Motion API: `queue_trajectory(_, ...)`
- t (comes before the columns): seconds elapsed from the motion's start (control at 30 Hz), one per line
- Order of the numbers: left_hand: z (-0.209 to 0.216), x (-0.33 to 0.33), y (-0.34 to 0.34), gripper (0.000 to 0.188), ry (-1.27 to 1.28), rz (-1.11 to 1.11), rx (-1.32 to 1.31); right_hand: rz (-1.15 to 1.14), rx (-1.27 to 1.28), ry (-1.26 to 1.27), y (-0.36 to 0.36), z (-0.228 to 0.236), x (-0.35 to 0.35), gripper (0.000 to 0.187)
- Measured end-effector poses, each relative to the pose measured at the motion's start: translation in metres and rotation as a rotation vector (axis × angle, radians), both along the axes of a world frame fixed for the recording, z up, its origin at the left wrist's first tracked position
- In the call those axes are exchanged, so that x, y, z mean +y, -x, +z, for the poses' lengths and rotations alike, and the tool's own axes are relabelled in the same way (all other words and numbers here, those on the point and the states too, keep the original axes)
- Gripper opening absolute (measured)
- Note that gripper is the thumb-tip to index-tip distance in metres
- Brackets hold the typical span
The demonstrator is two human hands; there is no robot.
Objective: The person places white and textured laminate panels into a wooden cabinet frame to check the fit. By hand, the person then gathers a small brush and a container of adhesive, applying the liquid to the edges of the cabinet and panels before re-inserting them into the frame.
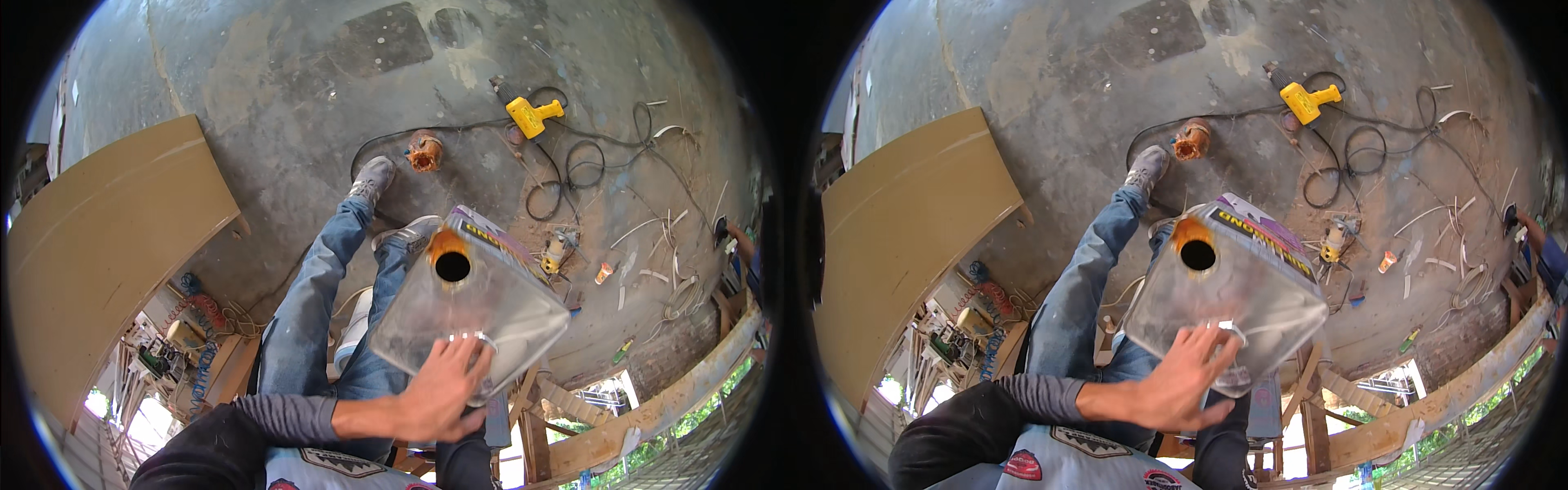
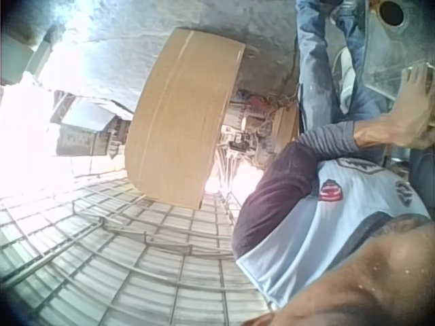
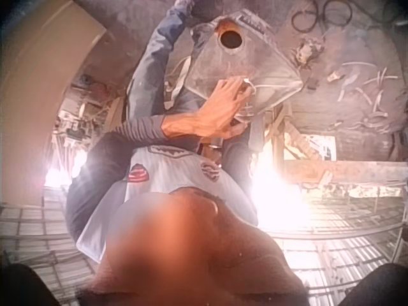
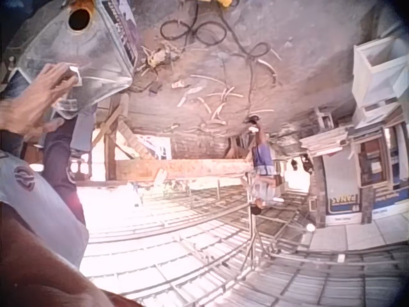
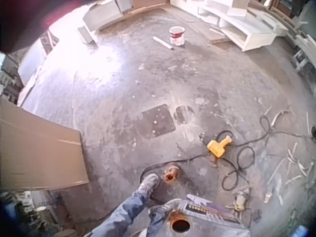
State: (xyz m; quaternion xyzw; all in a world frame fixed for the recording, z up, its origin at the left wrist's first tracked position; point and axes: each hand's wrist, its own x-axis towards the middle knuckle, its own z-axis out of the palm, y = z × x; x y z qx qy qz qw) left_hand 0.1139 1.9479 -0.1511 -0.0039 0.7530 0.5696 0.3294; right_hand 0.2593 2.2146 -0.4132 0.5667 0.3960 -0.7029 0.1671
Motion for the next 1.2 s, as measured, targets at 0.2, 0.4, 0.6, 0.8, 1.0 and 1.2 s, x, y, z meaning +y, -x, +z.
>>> queue_trajectory(0.2, 0.058, -0.003, -0.008, 0.079, -0.149, -0.048, -0.048, -0.055, -0.026, -0.057, 0.001, 0.014, -0.013, 0.055)
queue_trajectory(0.4, 0.046, 0.011, -0.011, 0.078, -0.132, -0.019, -0.044, -0.113, -0.044, -0.095, 0.000, 0.016, -0.023, 0.058)
queue_trajectory(0.6, -0.027, 0.042, -0.001, 0.079, 0.041, 0.032, -0.064, -0.202, -0.052, -0.133, 0.003, 0.011, -0.030, 0.060)
queue_trajectory(0.8, -0.119, 0.067, 0.015, 0.080, 0.207, 0.019, -0.126, -0.312, -0.076, -0.169, 0.006, 0.008, -0.039, 0.063)
queue_trajectory(1.0, -0.199, 0.077, 0.031, 0.077, 0.272, 0.105, -0.123, -0.181, -0.017, -0.043, -0.016, 0.013, -0.055, 0.066)
queue_trajectory(1.2, -0.240, 0.097, 0.044, 0.081, 0.291, 0.022, -0.125, -0.081, -0.043, -0.049, -0.037, 0.015, -0.067, 0.061)
